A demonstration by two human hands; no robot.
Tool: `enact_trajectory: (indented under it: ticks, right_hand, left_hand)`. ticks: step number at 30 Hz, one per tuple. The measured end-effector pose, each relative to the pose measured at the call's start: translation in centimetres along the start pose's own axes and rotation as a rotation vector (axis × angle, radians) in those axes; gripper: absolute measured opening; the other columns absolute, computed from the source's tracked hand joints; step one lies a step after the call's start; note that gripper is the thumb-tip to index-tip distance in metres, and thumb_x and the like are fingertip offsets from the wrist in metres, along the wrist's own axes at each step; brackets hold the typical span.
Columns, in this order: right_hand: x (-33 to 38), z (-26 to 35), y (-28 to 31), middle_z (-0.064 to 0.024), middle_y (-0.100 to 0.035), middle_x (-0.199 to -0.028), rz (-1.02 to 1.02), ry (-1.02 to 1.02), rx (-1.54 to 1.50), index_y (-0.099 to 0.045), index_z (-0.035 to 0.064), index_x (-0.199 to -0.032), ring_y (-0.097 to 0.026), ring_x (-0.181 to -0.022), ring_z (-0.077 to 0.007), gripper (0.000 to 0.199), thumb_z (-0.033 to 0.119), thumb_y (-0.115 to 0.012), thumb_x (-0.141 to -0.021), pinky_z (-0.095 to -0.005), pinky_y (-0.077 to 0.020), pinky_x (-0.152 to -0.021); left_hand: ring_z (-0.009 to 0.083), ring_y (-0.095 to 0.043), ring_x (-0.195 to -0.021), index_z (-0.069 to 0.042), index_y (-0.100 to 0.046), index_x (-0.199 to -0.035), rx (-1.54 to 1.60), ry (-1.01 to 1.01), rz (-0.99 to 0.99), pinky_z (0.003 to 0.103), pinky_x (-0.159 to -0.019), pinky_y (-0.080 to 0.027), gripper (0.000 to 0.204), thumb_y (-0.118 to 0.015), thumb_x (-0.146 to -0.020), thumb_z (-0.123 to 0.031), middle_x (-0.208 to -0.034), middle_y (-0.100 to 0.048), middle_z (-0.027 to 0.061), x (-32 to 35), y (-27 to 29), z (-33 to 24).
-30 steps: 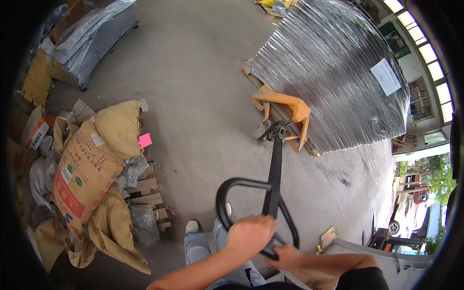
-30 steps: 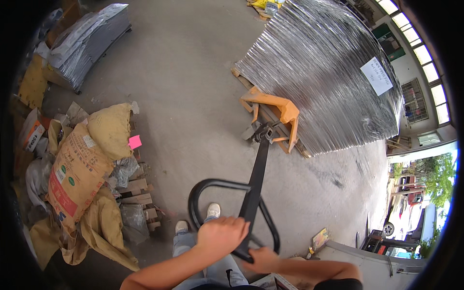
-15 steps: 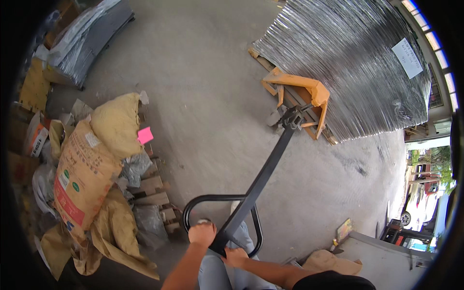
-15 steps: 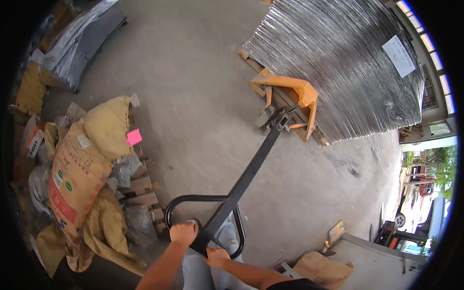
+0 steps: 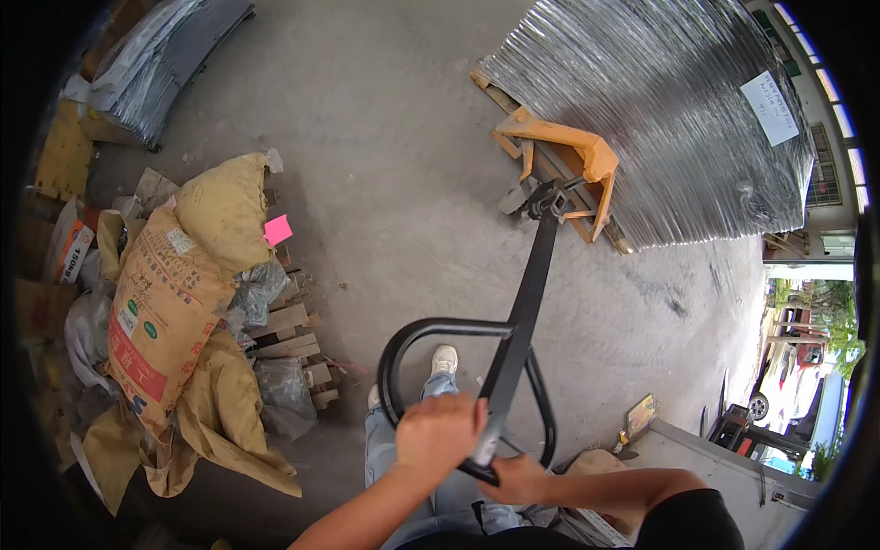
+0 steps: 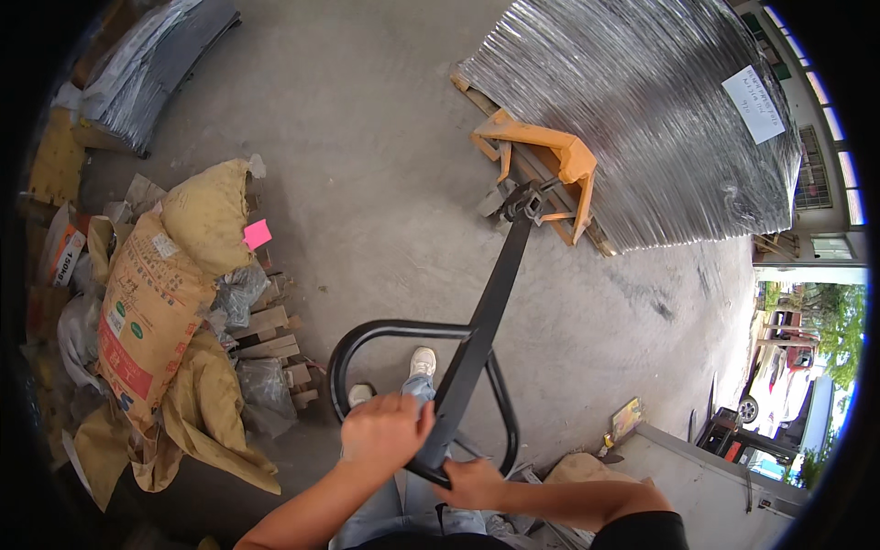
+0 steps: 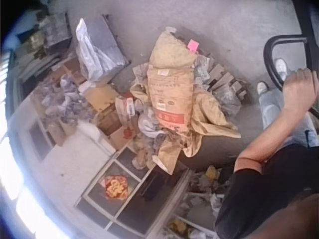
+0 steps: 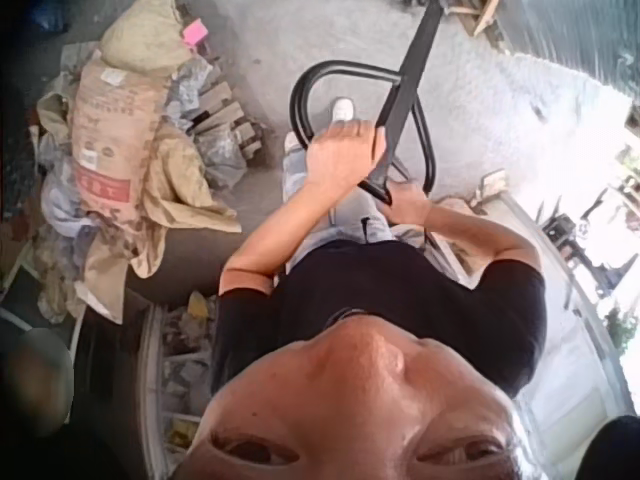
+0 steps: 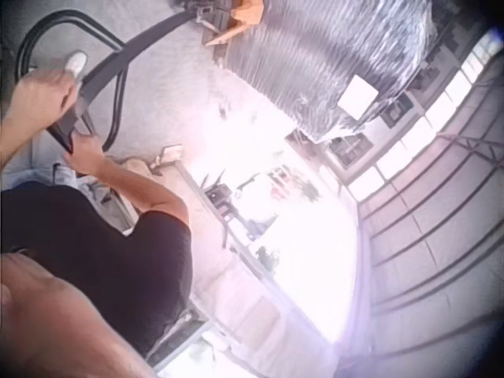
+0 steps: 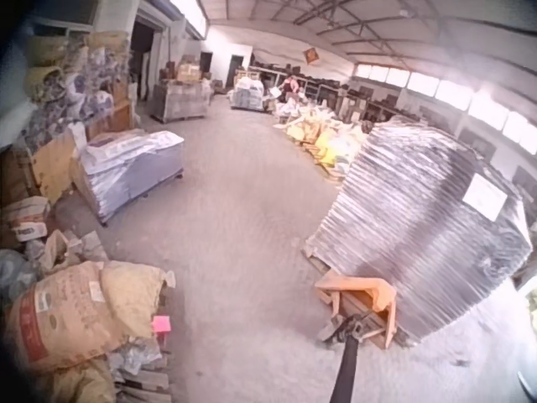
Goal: The person uses a manual pallet jack to lift and move a large, shrink-wrapped pallet of materials through a warehouse. They navigate around other stacked goods, position the pallet, and then release the load before walking away.
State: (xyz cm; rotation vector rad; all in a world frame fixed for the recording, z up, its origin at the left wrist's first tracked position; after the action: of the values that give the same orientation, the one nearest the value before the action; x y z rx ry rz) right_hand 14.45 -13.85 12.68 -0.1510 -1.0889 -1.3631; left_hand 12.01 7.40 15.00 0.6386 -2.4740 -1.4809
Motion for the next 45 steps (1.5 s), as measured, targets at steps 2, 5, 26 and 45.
enact_trajectory:
  ticks: [2,5,26,45]
  right_hand:
    - [-6.2,-2.1,-9.3,-0.0185,-0.064,-0.065,-0.037,0.075,-0.02,-0.054,-0.0021,-0.096,-0.064,-0.057,-0.0389,0.043,0.037,-0.065,-0.083,-0.0477,-0.0534,-0.054]
    - [-15.5,-5.6,-19.4,-0.0185,-0.067,-0.069,-0.007,0.106,0.0,-0.054,-0.0048,-0.108,-0.067,-0.061,-0.0377,0.048,0.036,-0.063,-0.084,-0.0482,-0.0541,-0.055]
    - [-5.4,-0.5,-6.7,-0.017,-0.062,-0.061,-0.05,0.07,0.024,-0.054,-0.0003,-0.099,-0.064,-0.055,-0.0381,0.043,0.038,-0.065,-0.083,-0.0473,-0.0526,-0.051]
    - [6.8,1.4,15.3,-0.0151,-0.059,-0.055,-0.169,-0.027,0.069,-0.059,0.002,-0.083,-0.065,-0.052,-0.0344,0.03,0.029,-0.072,-0.079,-0.0418,-0.0543,-0.051]
  left_hand:
    - [0.0222,-0.06,-0.049,-0.012,-0.057,-0.06,-0.094,0.023,0.117,0.035,-0.045,-0.048,0.031,-0.07,-0.078,-0.033,-0.055,-0.056,0.0043,4.7,-7.1,6.6]
    - [0.0234,-0.064,-0.054,-0.012,-0.064,-0.064,-0.162,0.095,0.283,0.037,-0.048,-0.051,0.029,-0.063,-0.085,-0.032,-0.06,-0.062,0.0058,9.8,-18.0,15.6]
    - [0.0216,-0.059,-0.048,-0.013,-0.057,-0.06,-0.077,-0.031,0.062,0.034,-0.044,-0.047,0.027,-0.071,-0.075,-0.029,-0.055,-0.057,0.0032,3.9,-5.9,6.3]
    - [0.0185,-0.056,-0.05,-0.014,-0.05,-0.063,0.178,-0.249,-0.219,0.03,-0.047,-0.045,0.032,-0.067,-0.084,-0.031,-0.056,-0.051,0.0019,-7.6,5.4,-7.6]
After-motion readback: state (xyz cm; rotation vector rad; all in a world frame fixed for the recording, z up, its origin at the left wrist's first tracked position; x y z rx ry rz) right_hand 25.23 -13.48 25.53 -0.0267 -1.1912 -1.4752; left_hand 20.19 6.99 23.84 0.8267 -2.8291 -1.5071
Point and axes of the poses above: each hand's wrist, its own x-axis away from the middle knuckle, its own y-axis out of the back of the hand, z = x × y, the point moved 2 cm from there along -x, towards the middle knuckle
